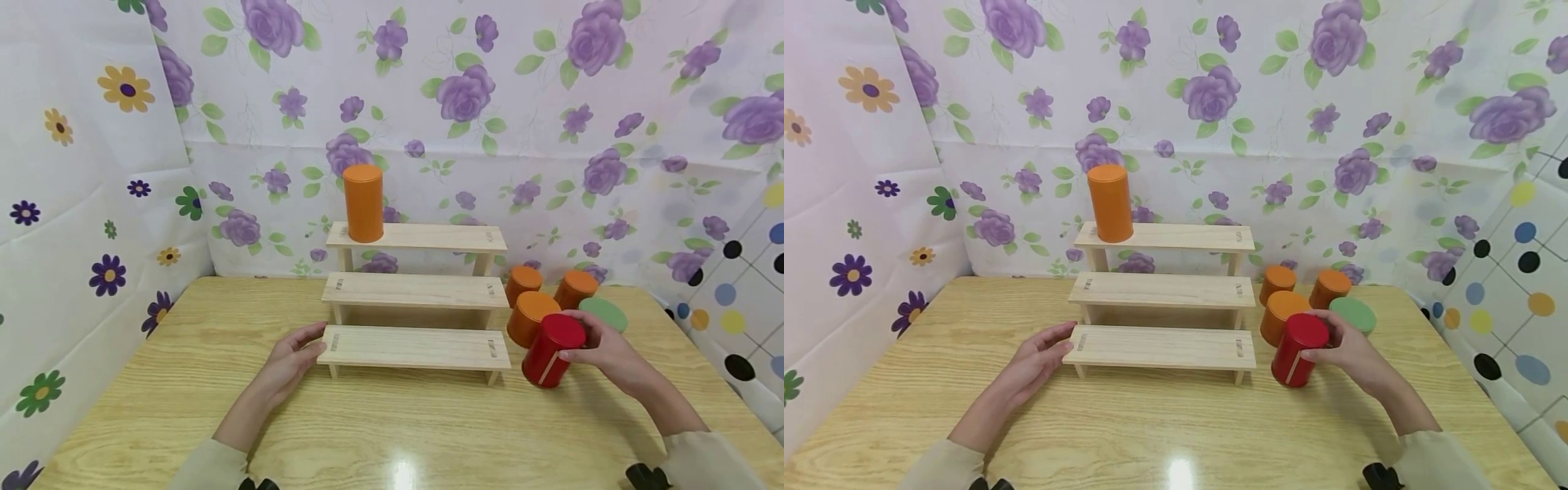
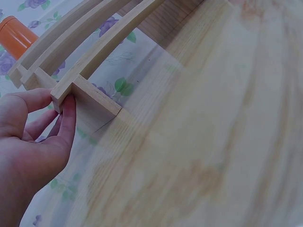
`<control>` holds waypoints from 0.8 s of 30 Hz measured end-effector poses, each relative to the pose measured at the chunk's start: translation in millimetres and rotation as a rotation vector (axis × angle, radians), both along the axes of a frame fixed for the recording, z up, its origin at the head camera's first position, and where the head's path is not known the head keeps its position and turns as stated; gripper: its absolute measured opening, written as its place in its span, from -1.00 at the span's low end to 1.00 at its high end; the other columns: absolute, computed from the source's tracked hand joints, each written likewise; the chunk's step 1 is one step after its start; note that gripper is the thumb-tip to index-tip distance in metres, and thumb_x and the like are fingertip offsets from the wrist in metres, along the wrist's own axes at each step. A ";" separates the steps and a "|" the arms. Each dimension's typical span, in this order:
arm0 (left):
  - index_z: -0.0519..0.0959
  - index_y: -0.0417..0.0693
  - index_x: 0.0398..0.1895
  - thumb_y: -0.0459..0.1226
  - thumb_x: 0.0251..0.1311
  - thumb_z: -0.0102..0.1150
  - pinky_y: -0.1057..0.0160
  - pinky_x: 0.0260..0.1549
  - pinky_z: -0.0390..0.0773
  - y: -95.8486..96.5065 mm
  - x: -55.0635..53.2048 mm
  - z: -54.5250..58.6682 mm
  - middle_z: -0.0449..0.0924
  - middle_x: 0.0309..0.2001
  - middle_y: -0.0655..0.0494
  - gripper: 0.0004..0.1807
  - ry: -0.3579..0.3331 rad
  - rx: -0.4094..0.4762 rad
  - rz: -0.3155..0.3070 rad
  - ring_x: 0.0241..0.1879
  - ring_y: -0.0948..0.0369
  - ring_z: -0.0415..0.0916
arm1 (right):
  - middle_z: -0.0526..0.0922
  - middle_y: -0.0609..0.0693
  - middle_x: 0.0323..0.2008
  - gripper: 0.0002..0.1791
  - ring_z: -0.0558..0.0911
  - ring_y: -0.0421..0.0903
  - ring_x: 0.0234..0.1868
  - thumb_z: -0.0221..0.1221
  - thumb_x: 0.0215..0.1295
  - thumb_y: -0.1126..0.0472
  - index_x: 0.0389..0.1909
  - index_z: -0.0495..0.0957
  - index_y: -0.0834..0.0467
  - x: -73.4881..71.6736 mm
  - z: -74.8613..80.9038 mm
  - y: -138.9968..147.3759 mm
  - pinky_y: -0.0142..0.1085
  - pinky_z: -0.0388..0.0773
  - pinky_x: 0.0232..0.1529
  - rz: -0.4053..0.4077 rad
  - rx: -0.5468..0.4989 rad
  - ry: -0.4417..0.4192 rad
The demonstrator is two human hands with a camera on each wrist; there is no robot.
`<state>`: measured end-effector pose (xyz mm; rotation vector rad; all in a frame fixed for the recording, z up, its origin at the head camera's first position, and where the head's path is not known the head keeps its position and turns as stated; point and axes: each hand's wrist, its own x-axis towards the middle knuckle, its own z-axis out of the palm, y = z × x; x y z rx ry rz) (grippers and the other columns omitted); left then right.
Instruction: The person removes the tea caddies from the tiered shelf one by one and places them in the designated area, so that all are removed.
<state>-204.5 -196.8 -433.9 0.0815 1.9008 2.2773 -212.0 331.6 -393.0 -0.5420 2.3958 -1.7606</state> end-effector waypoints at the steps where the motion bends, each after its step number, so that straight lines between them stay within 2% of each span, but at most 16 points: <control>1: 0.15 -0.41 0.39 -0.46 0.31 0.06 0.42 -0.08 0.42 0.2 -0.1 -0.3 0.18 0.26 -0.14 -0.39 0.000 0.000 0.002 0.01 0.27 0.34 | 0.54 -0.14 0.01 -0.43 0.57 -0.20 -0.05 0.19 0.26 0.43 0.25 0.24 0.20 0.1 0.1 0.0 -0.30 0.59 -0.13 0.001 0.002 0.000; 10: 0.15 -0.41 0.40 -0.45 0.32 0.05 0.42 -0.04 0.42 0.8 -0.2 -0.8 0.16 0.28 -0.16 -0.40 0.003 -0.006 -0.005 0.03 0.26 0.34 | 0.55 -0.16 -0.01 -0.44 0.57 -0.20 -0.07 0.20 0.24 0.43 0.24 0.23 0.24 1.4 -1.2 2.4 -0.30 0.59 -0.14 -0.013 0.019 -0.003; 24: 0.14 -0.43 0.39 -0.46 0.31 0.04 0.43 -0.03 0.41 -0.2 -0.2 -0.4 0.14 0.30 -0.19 -0.39 0.005 0.004 -0.006 0.04 0.26 0.33 | 0.54 -0.14 0.04 -0.42 0.56 -0.19 -0.01 0.17 0.25 0.44 0.26 0.22 0.14 -3.8 -6.2 7.6 -0.28 0.58 -0.08 0.054 -0.022 -0.053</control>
